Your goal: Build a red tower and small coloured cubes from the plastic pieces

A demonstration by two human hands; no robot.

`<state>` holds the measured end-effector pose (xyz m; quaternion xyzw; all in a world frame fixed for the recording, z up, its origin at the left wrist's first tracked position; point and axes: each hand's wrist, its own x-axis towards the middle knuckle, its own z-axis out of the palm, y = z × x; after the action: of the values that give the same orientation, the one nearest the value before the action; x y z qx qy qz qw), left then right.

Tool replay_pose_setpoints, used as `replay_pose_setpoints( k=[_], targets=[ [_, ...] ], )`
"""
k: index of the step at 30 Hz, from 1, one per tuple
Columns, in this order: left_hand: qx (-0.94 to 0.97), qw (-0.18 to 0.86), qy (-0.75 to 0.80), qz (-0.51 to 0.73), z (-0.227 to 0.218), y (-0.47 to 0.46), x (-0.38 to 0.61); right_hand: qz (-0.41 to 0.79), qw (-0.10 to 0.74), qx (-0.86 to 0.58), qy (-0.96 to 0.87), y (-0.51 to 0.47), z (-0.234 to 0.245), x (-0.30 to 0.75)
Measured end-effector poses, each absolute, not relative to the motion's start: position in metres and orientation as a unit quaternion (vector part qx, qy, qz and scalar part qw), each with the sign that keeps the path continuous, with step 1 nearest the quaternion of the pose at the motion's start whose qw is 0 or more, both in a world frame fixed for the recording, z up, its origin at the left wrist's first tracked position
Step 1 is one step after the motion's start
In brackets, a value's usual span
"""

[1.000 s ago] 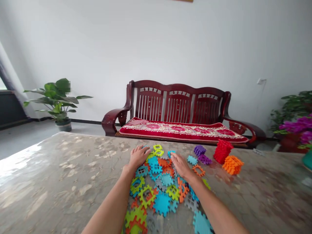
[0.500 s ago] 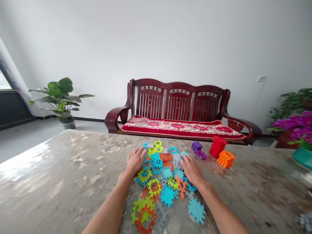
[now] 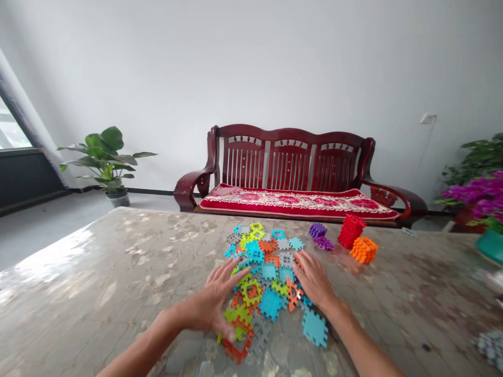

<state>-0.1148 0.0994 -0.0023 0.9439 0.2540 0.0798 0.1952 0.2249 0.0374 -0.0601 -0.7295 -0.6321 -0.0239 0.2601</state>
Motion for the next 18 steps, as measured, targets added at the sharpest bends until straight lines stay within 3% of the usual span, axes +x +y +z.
replay_pose_setpoints(
  k=[5, 18],
  targets=[
    [0.962, 0.157, 0.218, 0.044, -0.010, 0.063, -0.103, -0.049, 0.243, -0.737, -0.629, 0.043, -0.058, 0.219],
    [0.902, 0.039, 0.382, 0.198, -0.023, 0.079, -0.027, -0.032, 0.229, -0.764, -0.602, 0.057, -0.039, 0.220]
  ],
)
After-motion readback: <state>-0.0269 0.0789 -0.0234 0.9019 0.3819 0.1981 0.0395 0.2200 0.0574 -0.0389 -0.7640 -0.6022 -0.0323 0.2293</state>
